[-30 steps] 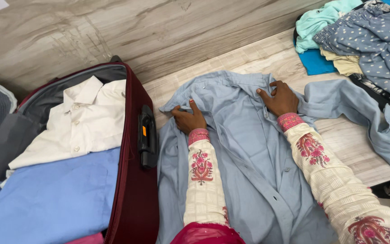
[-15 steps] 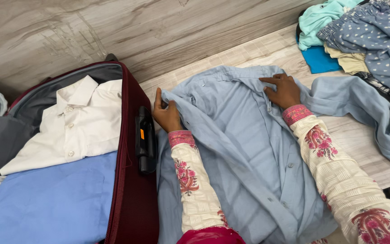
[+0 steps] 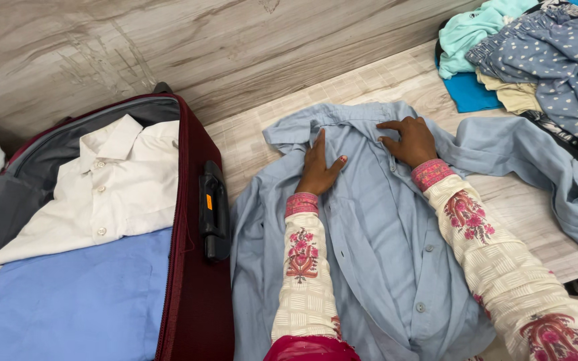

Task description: The person buttons a white shirt, folds it, and places it into an open suitcase before spreading out a blue shirt and beginning to button it by hand.

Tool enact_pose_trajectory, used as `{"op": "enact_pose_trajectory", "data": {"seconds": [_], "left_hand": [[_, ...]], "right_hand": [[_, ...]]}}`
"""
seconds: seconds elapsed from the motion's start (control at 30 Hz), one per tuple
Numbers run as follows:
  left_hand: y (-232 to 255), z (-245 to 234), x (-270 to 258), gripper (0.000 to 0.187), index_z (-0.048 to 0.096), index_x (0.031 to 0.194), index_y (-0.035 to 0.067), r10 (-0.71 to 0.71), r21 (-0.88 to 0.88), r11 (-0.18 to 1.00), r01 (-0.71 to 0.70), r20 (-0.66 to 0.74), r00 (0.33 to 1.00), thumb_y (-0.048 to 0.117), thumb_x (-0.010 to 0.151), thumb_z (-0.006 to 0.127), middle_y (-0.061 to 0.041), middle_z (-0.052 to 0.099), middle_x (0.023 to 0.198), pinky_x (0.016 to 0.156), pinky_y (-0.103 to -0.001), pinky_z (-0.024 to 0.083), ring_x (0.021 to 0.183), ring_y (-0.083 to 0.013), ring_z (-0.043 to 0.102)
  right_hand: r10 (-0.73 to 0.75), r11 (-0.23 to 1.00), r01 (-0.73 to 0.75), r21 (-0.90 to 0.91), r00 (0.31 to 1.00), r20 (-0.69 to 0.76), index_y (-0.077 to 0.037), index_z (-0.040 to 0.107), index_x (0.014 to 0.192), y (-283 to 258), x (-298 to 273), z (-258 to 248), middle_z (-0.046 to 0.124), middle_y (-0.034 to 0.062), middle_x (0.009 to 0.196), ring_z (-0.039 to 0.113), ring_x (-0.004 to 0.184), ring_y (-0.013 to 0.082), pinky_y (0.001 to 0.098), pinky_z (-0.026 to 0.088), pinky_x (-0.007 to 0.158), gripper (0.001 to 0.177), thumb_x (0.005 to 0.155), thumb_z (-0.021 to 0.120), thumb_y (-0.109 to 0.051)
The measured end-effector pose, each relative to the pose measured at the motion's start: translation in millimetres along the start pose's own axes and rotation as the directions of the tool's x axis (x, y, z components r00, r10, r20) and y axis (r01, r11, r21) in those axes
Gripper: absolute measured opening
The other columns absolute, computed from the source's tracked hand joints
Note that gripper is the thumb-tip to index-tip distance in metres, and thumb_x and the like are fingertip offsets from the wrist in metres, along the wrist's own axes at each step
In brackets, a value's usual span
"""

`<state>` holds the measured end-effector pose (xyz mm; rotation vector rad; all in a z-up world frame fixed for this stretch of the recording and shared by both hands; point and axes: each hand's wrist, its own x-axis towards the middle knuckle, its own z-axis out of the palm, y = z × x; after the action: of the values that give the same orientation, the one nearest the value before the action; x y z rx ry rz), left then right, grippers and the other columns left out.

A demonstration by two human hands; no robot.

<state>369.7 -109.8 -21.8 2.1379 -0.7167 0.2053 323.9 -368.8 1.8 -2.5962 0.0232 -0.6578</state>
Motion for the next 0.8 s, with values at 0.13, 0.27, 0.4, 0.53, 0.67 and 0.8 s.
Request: {"op": "enact_pose_trajectory", "data": {"seconds": [0.13, 0.27, 0.4, 0.53, 0.67, 0.8], "left_hand": [[-11, 10, -2, 0.088, 0.023, 0.164, 0.011, -0.064, -0.143, 0.988, 0.053, -0.075, 0.995, 0.045, 0.095, 0.066, -0.022, 0.027, 0.167, 0.126, -0.048, 0.021, 0.156, -0.0420, 0.024], [-19, 18, -2, 0.079, 0.032, 0.160, 0.007, 0.004, -0.145, 0.989, -0.029, -0.171, 0.985, 0.048, 0.098, 0.059, -0.025, 0.036, 0.164, 0.125, -0.048, 0.023, 0.154, -0.0406, 0.029], [-42, 39, 6, 0.066, 0.062, 0.147, 0.009, -0.028, -0.099, 0.995, 0.011, -0.175, 0.984, 0.056, 0.111, 0.032, -0.025, 0.052, 0.157, 0.129, -0.050, 0.022, 0.153, -0.0358, 0.038], [-80, 40, 8, 0.079, 0.058, 0.126, -0.002, -0.345, -0.759, 0.638, 0.131, -0.130, 0.929, 0.071, 0.108, 0.033, -0.017, 0.062, 0.121, 0.097, -0.039, 0.046, 0.115, -0.0269, 0.058], [-84, 43, 5, 0.057, 0.065, 0.100, -0.005, -0.305, -0.597, 0.796, 0.100, -0.252, 0.919, 0.052, 0.099, 0.061, -0.012, 0.069, 0.086, 0.071, -0.042, 0.050, 0.079, -0.0240, 0.062], [-80, 49, 10, 0.043, 0.053, 0.078, -0.003, -0.284, -0.188, 0.955, 0.229, -0.371, 0.884, 0.032, 0.097, 0.067, -0.020, 0.057, 0.067, 0.061, -0.048, 0.044, 0.060, -0.0322, 0.052]], "right_hand": [[-0.016, 0.988, 0.033, 0.148, 0.993, -0.114, -0.021, 0.081, 0.113, 1, 4, 0, 0.073, 0.0106, 0.094, 0.060, 0.093, 0.0317, 0.0406, 0.053, 0.087, 0.034, 0.084, 0.075, -0.005], [-0.149, 0.949, 0.219, 0.225, 0.945, -0.290, -0.017, 0.075, 0.127, -27, 6, -17, 0.073, 0.0131, 0.115, 0.063, 0.103, 0.0326, 0.0412, 0.053, 0.092, 0.043, 0.090, 0.067, 0.004], [-0.452, 0.825, 0.514, 0.234, 0.850, -0.272, -0.013, 0.050, 0.156, -90, -6, -35, 0.059, 0.0226, 0.145, 0.055, 0.114, 0.0385, 0.0467, 0.048, 0.101, 0.072, 0.089, 0.066, 0.004], [-0.580, 0.655, 0.358, 0.665, 0.803, 0.139, -0.017, 0.033, 0.158, -138, -35, -25, 0.048, 0.0183, 0.154, 0.054, 0.116, 0.0320, 0.0399, 0.051, 0.093, 0.074, 0.091, 0.063, -0.007], [-0.397, 0.734, 0.133, 0.666, 0.880, 0.261, -0.020, 0.067, 0.138, -106, -14, -29, 0.076, 0.0077, 0.129, 0.072, 0.106, 0.0206, 0.0357, 0.058, 0.088, 0.039, 0.099, 0.067, -0.019], [-0.063, 0.998, 0.068, -0.017, 0.976, 0.207, -0.026, 0.068, 0.135, -22, -3, -70, 0.073, 0.0120, 0.118, 0.071, 0.088, 0.0320, 0.0429, 0.058, 0.075, 0.065, 0.073, 0.085, -0.035]]}}
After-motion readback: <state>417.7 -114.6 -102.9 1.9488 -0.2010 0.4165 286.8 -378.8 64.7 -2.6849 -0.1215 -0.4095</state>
